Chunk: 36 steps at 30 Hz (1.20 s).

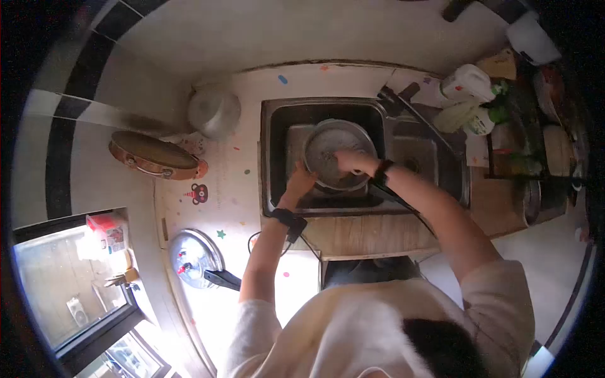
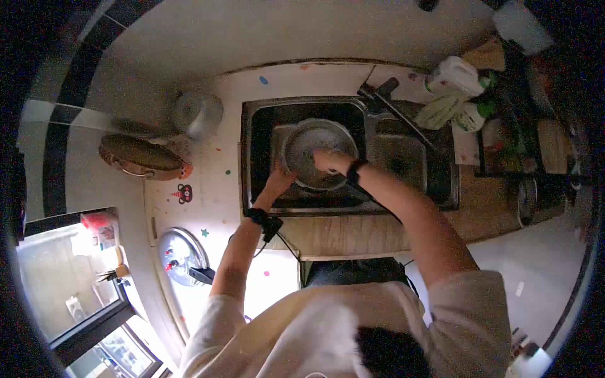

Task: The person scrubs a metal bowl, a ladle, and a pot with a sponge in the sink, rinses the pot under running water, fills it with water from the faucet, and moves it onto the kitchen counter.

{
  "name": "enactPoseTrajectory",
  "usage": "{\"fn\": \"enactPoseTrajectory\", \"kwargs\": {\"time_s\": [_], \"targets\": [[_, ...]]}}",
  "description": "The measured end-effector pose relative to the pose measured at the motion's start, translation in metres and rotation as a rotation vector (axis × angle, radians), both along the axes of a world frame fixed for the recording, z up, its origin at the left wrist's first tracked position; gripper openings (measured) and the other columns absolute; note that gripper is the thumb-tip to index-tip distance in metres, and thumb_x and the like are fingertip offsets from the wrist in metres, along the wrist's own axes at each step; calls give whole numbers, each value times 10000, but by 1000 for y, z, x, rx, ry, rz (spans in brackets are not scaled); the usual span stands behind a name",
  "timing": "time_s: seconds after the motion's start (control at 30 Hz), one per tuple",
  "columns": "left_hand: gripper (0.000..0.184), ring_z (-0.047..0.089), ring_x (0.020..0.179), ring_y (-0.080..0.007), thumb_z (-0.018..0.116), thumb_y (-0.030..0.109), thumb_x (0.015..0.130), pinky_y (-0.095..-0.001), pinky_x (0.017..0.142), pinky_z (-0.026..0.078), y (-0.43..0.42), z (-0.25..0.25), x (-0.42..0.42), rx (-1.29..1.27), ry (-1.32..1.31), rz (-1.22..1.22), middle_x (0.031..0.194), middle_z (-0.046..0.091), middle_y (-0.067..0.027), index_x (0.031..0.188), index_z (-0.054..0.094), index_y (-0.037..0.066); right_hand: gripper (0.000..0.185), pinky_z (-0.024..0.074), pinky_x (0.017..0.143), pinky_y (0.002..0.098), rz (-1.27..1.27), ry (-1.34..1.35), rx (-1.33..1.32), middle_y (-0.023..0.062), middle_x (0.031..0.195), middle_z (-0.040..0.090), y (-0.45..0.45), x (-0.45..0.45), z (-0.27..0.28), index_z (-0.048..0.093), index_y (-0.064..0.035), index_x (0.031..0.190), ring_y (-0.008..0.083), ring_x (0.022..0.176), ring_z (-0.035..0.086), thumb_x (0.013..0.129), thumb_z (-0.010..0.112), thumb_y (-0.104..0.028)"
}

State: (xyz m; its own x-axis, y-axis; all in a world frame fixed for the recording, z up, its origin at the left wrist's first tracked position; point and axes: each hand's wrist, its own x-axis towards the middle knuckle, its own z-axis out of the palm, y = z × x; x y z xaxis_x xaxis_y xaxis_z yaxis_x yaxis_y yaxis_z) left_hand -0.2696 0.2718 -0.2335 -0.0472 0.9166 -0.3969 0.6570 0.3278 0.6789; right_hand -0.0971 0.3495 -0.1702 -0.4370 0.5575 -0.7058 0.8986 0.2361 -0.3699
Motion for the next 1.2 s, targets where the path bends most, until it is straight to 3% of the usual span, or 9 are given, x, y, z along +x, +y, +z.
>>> {"fn": "enactPoseTrajectory", "kwargs": {"time_s": [0.17, 0.3, 0.43, 0.67, 0.73, 0.83, 0.93, 1.1, 1.2], "targets": [[552, 533, 915, -384, 527, 362, 709, -494, 799, 387, -1, 1, 16, -50, 385, -48, 1045, 530, -193, 1123, 387, 27, 222, 442, 664, 415, 831, -31, 350, 181, 877, 594, 36, 4, -134, 611, -11, 864, 332, 795, 562, 696, 485, -85], [538, 538, 925, -338, 534, 343, 707, -537, 763, 379, -11, 1, 18, 27, 431, -22, 1015, 542, -163, 1122, 385, 34, 196, 421, 598, 377, 881, -125, 84, 124, 807, 594, 31, 46, -190, 622, -22, 818, 277, 681, 540, 704, 512, -137], [563, 471, 1019, -351, 491, 358, 757, -558, 811, 322, -2, 21, 24, -143, 400, -33, 1119, 463, -178, 1180, 333, 21, 168, 391, 582, 352, 712, -278, -336, 83, 731, 567, 19, 45, -166, 618, -23, 770, 230, 555, 472, 759, 490, -131], [391, 545, 919, -274, 554, 269, 704, -516, 776, 344, -2, 16, 37, -20, 533, 144, 956, 547, -96, 1012, 421, 67, 305, 359, 822, 307, 58, 549, -640, 83, 957, 543, -17, 21, -103, 533, -21, 994, 172, 877, 472, 805, 469, -252], [431, 520, 950, -287, 552, 265, 719, -530, 780, 331, 4, 29, 34, -118, 463, 113, 1002, 520, -119, 1060, 395, 55, 361, 349, 890, 294, 109, 509, -633, 83, 1022, 536, -18, 23, -81, 509, -21, 1058, 156, 969, 472, 818, 463, -287], [501, 475, 1019, -315, 545, 262, 748, -562, 799, 299, 15, 45, 30, -292, 324, 60, 1093, 468, -163, 1149, 347, 34, 520, 365, 888, 337, 495, -218, -625, 146, 1195, 459, 6, 42, -47, 415, -4, 1185, 225, 991, 491, 855, 393, -404], [419, 492, 988, -292, 543, 232, 740, -539, 772, 318, 11, 29, 32, -218, 401, 104, 1028, 488, -138, 1083, 383, 54, 521, 395, 847, 357, 673, -57, -254, 152, 1141, 499, 40, 60, -26, 493, 2, 1104, 270, 901, 525, 862, 361, -440], [312, 523, 919, -261, 525, 189, 736, -513, 755, 342, 13, 27, 33, -117, 448, 154, 965, 492, -93, 1009, 425, 78, 569, 352, 916, 295, -455, 554, -623, 100, 1113, 513, 97, 56, -100, 452, -43, 1150, 190, 1059, 468, 701, 600, -360], [327, 512, 948, -267, 518, 209, 749, -520, 783, 335, 18, 16, 36, -143, 427, 158, 1009, 477, -99, 1027, 405, 78, 365, 330, 931, 260, -738, 851, -598, 83, 1150, 481, 107, 42, -116, 435, -30, 1147, 178, 1103, 427, 827, 477, -201]]}}
